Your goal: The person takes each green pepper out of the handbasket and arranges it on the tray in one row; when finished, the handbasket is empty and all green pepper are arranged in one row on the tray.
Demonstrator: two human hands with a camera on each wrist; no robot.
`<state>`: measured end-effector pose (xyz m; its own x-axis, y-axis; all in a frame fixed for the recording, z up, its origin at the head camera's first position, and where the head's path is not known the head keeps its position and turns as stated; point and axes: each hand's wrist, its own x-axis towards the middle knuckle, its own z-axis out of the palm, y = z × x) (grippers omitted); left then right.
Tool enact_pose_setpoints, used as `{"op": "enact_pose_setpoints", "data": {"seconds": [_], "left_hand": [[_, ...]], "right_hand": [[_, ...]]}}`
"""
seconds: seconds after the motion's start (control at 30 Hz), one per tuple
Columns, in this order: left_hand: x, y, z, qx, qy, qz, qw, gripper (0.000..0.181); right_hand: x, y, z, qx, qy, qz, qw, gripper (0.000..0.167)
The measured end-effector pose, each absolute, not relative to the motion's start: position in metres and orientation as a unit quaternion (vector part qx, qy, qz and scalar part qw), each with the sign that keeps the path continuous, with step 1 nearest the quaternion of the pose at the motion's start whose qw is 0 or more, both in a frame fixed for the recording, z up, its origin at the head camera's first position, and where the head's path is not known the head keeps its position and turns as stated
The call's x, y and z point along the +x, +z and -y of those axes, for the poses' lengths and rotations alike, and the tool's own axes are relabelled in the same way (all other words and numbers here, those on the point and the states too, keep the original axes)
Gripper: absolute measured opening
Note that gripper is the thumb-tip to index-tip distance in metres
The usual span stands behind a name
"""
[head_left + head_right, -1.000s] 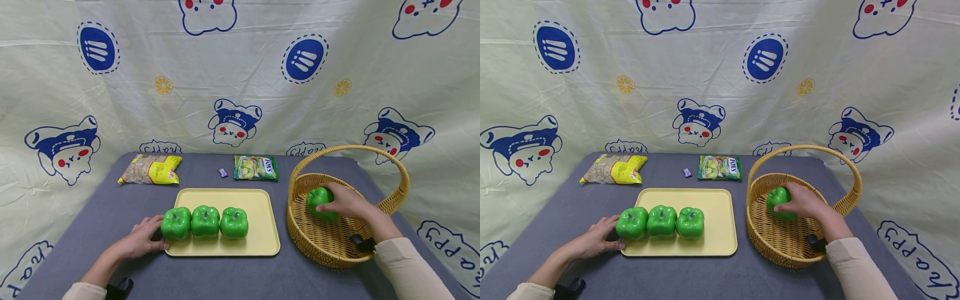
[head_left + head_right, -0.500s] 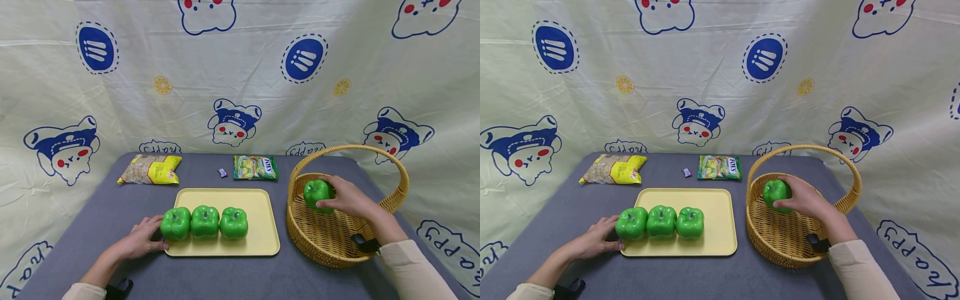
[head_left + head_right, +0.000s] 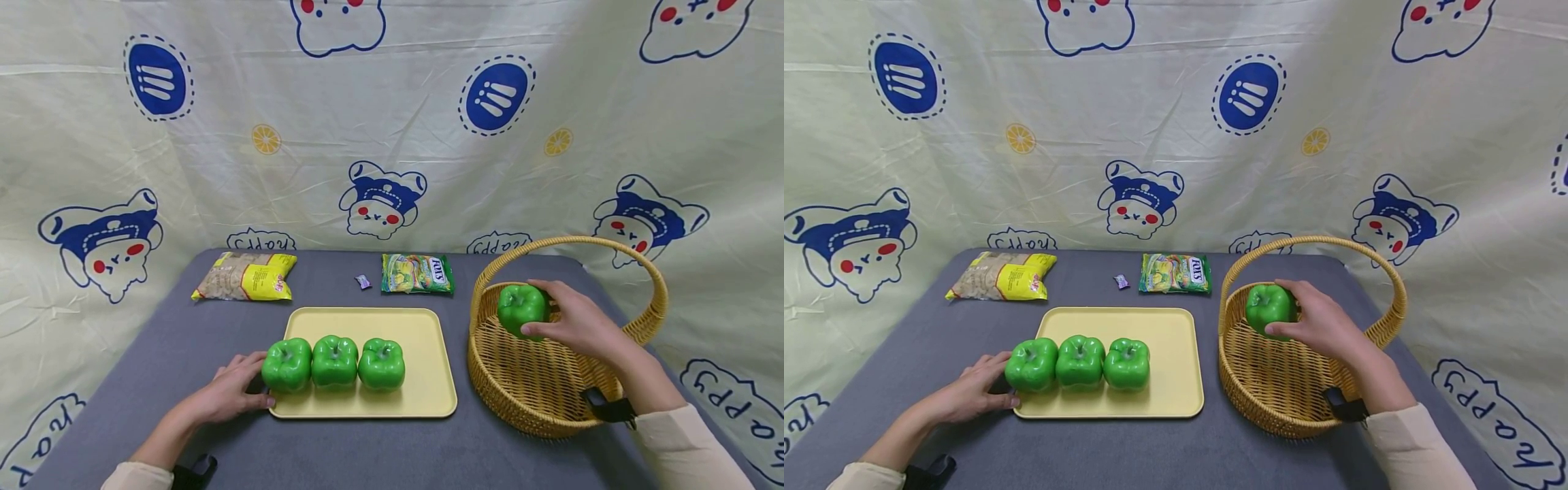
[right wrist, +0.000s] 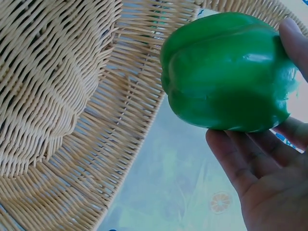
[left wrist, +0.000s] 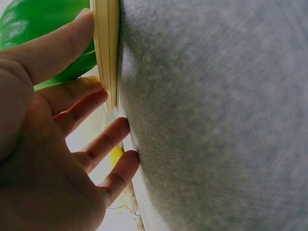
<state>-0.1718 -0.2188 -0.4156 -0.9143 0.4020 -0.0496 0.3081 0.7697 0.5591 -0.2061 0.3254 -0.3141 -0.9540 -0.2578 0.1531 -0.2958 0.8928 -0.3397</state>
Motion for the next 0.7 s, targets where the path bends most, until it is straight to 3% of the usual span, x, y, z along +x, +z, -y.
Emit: {"op": "enact_pose_setpoints", "data": {"seconds": [0.7], "left_hand": [[-0.173,-0.417,0.219,0.191,0.281,-0.938,0.07,0.068]], "right_hand": [[-0.17,-0.307,-0.307,0.186,0.189,0.954,0.139,0.084]]}}
